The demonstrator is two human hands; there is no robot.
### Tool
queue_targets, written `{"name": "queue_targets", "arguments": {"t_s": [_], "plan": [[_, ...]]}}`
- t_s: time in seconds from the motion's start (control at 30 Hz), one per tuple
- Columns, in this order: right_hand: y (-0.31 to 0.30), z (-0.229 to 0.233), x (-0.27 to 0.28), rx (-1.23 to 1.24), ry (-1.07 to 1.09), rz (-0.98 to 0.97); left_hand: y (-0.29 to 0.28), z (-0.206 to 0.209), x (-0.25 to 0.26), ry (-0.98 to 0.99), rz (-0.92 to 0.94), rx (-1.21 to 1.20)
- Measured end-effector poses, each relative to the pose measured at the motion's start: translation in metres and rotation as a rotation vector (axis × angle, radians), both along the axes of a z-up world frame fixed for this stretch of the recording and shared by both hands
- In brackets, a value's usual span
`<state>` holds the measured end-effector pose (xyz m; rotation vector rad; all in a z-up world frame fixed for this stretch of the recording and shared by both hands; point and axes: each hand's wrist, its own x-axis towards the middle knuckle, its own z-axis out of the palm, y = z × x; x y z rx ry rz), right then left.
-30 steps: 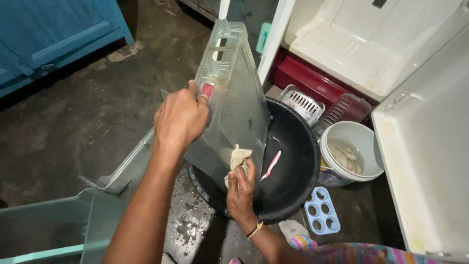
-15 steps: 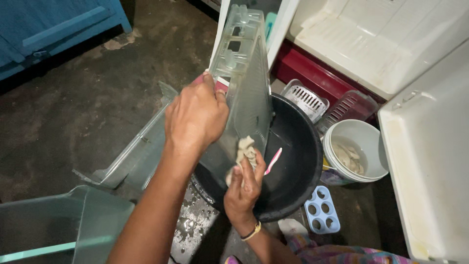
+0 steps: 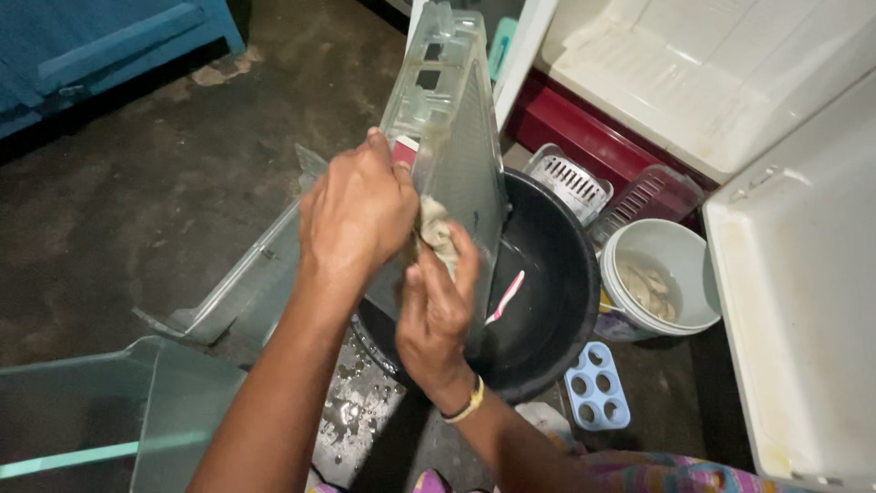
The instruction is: The person scrubs a transparent plastic refrigerator shelf and a white-framed glass door panel with a cloth and water from a black basin. The person repeatedly dips the cloth in water, wipes both sides of the shelf, and then cleans the door panel, placing the cleaned items aside.
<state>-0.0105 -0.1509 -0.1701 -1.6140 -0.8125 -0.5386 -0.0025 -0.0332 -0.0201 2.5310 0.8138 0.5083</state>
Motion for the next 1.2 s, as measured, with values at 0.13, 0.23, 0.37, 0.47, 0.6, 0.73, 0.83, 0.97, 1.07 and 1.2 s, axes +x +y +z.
{"name": "queue_targets", "arguments": {"t_s": [0.13,0.23,0.37,0.47,0.6,0.73,0.83,0.97,1.07,1.2], "plan": [[-0.003,-0.01,-0.001,0.088,0.075,0.127,0.001,0.006,0.0,0.055,0.012,-0.052],[-0.02,-0.029,0.002,0.007,0.152,0.034,0.003,0.006,-0.002,0.01,0.01,-0.043],[-0.011,-0.016,0.002,0.044,0.198,0.049,-0.004,0.002,0.002,-0.022,-0.01,-0.012],[-0.005,-0.004,0.0,0.007,0.06,0.043,-0.004,0.001,0.0,0.058,0.015,-0.044],[-0.016,-0.008,-0.005,0.008,0.089,0.087,0.002,0.006,-0.001,0.03,0.014,-0.017],[-0.009,0.001,-0.005,0.095,0.408,0.194,-0.001,0.005,0.001,0.029,0.023,-0.019],[0.0,0.006,0.0,-0.055,-0.104,-0.009,0.001,0.005,0.0,0.069,0.026,-0.022],[-0.013,-0.02,-0.001,0.039,0.223,0.175,0.006,0.006,0.0,0.059,0.022,-0.032],[-0.025,-0.032,0.002,-0.036,0.169,0.076,0.004,0.005,0.0,0.017,0.018,-0.026],[-0.017,-0.01,-0.006,-0.019,0.101,0.047,-0.005,0.0,0.002,-0.026,-0.022,0.016]]}}
